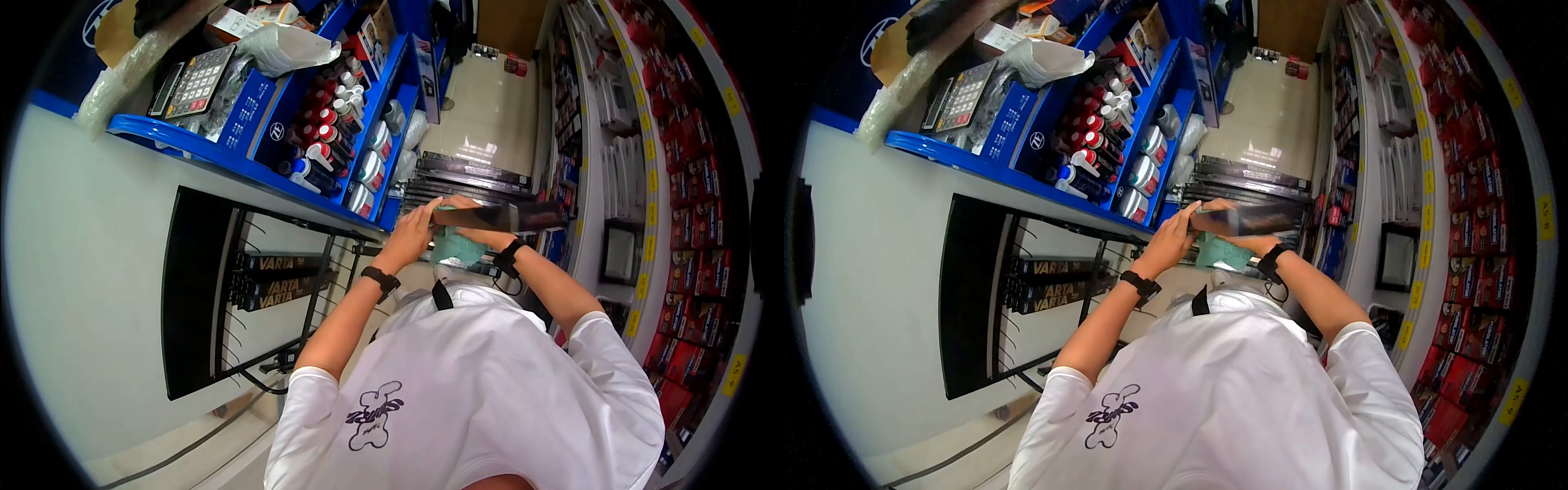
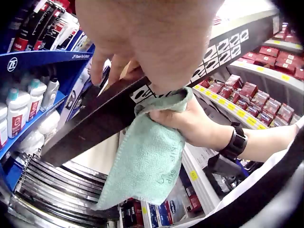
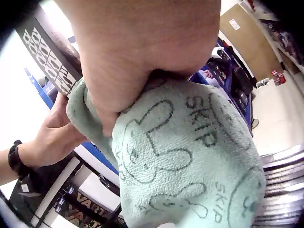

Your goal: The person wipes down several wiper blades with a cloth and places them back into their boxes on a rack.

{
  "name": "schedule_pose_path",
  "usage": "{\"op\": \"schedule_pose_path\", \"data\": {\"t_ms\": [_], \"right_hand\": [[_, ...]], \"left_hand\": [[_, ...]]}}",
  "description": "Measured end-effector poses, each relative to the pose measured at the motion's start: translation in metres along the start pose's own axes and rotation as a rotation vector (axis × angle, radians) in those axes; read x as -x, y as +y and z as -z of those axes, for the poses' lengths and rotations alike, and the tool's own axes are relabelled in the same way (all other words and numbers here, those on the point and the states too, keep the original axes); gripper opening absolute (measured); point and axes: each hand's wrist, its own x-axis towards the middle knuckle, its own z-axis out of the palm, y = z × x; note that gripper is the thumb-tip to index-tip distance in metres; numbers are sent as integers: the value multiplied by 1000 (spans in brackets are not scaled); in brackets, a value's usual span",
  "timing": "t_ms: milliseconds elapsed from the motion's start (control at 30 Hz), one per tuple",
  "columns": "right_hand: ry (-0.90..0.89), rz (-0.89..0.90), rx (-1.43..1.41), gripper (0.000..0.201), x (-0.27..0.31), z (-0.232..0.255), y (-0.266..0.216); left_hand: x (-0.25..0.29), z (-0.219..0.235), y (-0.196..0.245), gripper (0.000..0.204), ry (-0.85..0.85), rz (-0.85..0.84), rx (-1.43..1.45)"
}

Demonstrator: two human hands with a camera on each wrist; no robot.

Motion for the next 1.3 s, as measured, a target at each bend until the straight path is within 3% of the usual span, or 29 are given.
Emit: {"op": "schedule_pose_path", "data": {"t_ms": [33, 100, 200, 300, 433, 500, 633, 700, 800, 867, 967, 1100, 1200, 1300], "right_hand": [[24, 72, -53, 43, -5, 5, -10], [25, 49, -30, 39, -4, 12, -25], [34, 153, 48, 29, -3, 17, -26], [13, 85, -6, 28, 1, 24, -30], [89, 154, -29, 30, 7, 27, -26], [76, 53, -33, 35, 11, 27, -19], [1, -39, -108, 36, 14, 33, -18], [121, 43, -48, 36, 18, 29, -12], [38, -26, -3, 39, 20, 22, 5], [-59, -99, 5, 48, 31, 14, 24], [-153, -221, 156, 57, 43, 11, 32], [-156, -167, 121, 55, 45, 14, 30], [-155, -151, 115, 56, 39, 20, 25], [-165, -89, 171, 55, 27, 32, 6]], "left_hand": [[-2, 1, 2, 77, -29, -2, -11], [0, 4, 6, 72, -93, 19, -27], [1, -1, 7, 79, -146, 18, -111], [3, -5, 6, 85, -145, -31, -80], [0, -4, 11, 87, -143, -74, -74], [-1, -3, 11, 86, -151, -93, -90], [-2, 4, 20, 67, -151, -122, -248], [0, 4, 23, 58, -121, -109, -261], [6, -1, 20, 43, -123, -74, -323], [9, -1, 18, 35, -149, 35, -326], [16, 2, 13, 38, -146, 127, -351], [24, 8, -1, 44, -152, 210, -401], [23, 13, -6, 47, -18, 172, -344], [29, 14, -15, 41, -69, 175, -437]]}}
